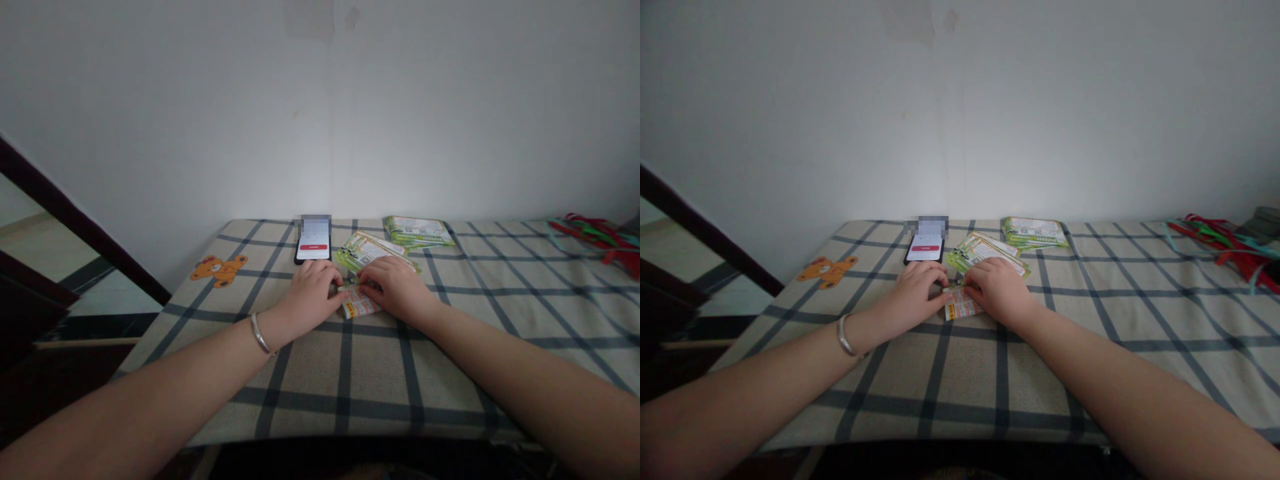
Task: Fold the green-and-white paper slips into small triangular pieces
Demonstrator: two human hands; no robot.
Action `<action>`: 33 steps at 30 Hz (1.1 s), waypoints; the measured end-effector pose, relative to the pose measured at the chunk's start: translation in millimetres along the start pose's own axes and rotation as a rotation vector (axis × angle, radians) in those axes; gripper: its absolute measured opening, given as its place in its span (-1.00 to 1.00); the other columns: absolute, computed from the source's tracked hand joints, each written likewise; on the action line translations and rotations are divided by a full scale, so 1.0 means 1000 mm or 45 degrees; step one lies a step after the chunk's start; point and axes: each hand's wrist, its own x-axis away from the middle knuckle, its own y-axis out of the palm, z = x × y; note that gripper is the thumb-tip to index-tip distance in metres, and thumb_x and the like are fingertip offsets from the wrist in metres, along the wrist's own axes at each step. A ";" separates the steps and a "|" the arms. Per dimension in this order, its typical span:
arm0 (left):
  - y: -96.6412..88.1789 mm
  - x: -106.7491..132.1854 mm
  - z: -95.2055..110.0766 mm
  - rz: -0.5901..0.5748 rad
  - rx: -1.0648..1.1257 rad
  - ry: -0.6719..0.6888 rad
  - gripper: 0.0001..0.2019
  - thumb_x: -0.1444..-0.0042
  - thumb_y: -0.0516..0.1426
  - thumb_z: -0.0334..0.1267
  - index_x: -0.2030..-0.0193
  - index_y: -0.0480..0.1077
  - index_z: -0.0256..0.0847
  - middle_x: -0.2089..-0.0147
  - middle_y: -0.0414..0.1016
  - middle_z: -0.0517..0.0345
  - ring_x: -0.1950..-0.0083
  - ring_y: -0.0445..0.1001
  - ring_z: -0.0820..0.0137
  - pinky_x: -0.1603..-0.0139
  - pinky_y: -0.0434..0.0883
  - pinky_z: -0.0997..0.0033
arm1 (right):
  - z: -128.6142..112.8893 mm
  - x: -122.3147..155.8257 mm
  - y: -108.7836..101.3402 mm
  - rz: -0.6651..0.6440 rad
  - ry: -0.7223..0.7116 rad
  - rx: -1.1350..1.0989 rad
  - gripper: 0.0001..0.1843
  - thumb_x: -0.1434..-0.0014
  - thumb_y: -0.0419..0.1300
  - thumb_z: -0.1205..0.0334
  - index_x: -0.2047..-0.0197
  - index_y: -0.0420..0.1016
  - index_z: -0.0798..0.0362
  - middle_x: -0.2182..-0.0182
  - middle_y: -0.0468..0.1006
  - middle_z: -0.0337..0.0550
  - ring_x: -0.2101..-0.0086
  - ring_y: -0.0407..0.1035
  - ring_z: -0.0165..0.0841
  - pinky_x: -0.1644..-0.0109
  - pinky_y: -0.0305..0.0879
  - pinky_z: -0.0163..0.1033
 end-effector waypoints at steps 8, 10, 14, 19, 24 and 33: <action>0.002 0.002 -0.004 0.065 0.019 0.112 -0.82 -0.14 0.22 -0.24 0.12 0.43 -0.17 -0.02 0.44 0.08 -0.09 0.34 0.20 -0.15 0.33 0.11 | -0.002 0.002 -0.002 0.047 -0.036 -0.083 -0.98 -0.18 0.26 0.30 0.31 0.51 0.04 0.28 0.57 -0.11 0.20 0.38 -0.24 0.07 0.28 -0.15; 0.001 0.001 -0.005 0.069 0.039 0.138 -0.85 -0.13 0.22 -0.26 0.16 0.45 -0.18 0.03 0.48 0.10 -0.05 0.35 0.21 -0.12 0.34 0.13 | -0.001 0.002 -0.002 0.071 -0.038 -0.131 -0.98 -0.19 0.25 0.31 0.31 0.50 0.04 0.29 0.56 -0.11 0.22 0.38 -0.25 0.10 0.29 -0.17; -0.003 -0.002 -0.004 0.056 0.071 0.160 -0.93 -0.14 0.22 -0.29 0.24 0.45 -0.20 0.16 0.52 0.12 0.03 0.38 0.23 -0.04 0.36 0.17 | 0.001 0.002 -0.001 0.109 -0.047 -0.244 -0.97 -0.18 0.23 0.34 0.28 0.49 0.03 0.30 0.54 -0.13 0.25 0.38 -0.30 0.14 0.30 -0.21; -0.006 -0.003 -0.004 0.041 0.096 0.160 -0.95 -0.15 0.22 -0.30 0.26 0.46 -0.21 0.21 0.53 0.13 0.08 0.39 0.25 0.02 0.37 0.20 | 0.001 0.004 0.001 0.149 0.022 -0.288 -0.88 -0.13 0.24 0.36 0.22 0.47 0.03 0.30 0.53 -0.16 0.27 0.39 -0.32 0.17 0.29 -0.23; -0.009 -0.003 -0.005 0.024 0.108 0.152 -0.94 -0.17 0.20 -0.30 0.27 0.48 -0.23 0.25 0.53 0.12 0.11 0.40 0.26 0.04 0.37 0.23 | 0.003 0.007 -0.001 0.115 0.136 -0.313 -0.78 -0.13 0.24 0.30 0.11 0.49 0.04 0.20 0.59 -0.12 0.20 0.44 -0.30 0.10 0.30 -0.21; -0.016 -0.005 -0.012 -0.018 0.094 0.126 -0.90 -0.21 0.17 -0.32 0.27 0.53 -0.21 0.28 0.56 0.13 0.19 0.44 0.30 0.19 0.34 0.31 | 0.011 0.010 -0.009 -0.080 0.362 -0.340 -0.78 -0.15 0.22 0.16 0.13 0.58 -0.03 0.32 0.60 -0.19 0.34 0.41 -0.32 0.30 0.24 -0.24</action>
